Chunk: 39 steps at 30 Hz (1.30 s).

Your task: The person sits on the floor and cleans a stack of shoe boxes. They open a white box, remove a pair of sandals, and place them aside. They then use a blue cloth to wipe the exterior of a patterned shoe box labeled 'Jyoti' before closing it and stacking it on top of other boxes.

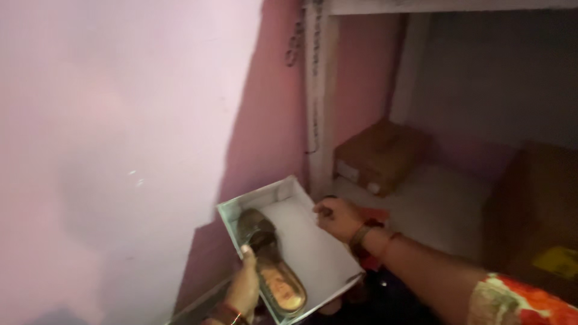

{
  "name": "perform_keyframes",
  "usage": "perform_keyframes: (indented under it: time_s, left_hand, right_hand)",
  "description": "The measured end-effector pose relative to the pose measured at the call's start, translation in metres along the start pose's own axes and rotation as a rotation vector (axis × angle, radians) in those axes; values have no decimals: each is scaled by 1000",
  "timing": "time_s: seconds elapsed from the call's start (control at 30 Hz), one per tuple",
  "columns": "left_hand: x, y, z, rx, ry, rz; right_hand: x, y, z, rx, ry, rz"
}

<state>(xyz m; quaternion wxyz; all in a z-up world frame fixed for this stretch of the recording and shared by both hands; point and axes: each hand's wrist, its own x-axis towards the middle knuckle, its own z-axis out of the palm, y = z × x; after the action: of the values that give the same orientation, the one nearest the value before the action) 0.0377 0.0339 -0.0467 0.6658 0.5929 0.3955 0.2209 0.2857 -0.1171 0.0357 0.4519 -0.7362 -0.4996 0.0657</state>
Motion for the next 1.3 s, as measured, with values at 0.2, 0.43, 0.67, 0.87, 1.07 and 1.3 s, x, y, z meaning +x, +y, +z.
perform_keyframes:
  time_s: [0.2, 0.43, 0.67, 0.87, 1.07, 1.3]
  left_hand:
    - [16, -8, 1, 74, 4, 42]
    - [11, 0, -15, 72, 1, -66]
    - [0, 0, -21, -83, -60, -39]
    - [-10, 5, -14, -54, 13, -105]
    - [-24, 25, -7, -36, -16, -95]
    - [-36, 38, -2, 66, -7, -199]
  right_hand:
    - [-2, 9, -23, -110, 18, 243]
    - [-9, 47, -39, -457, -117, -36]
    - [-5, 0, -48, -601, -345, 70]
    - [-2, 1, -32, -814, -308, 80]
    - [-13, -50, -64, -1045, -359, 126]
    - [-27, -136, -125, -1080, 33, -1]
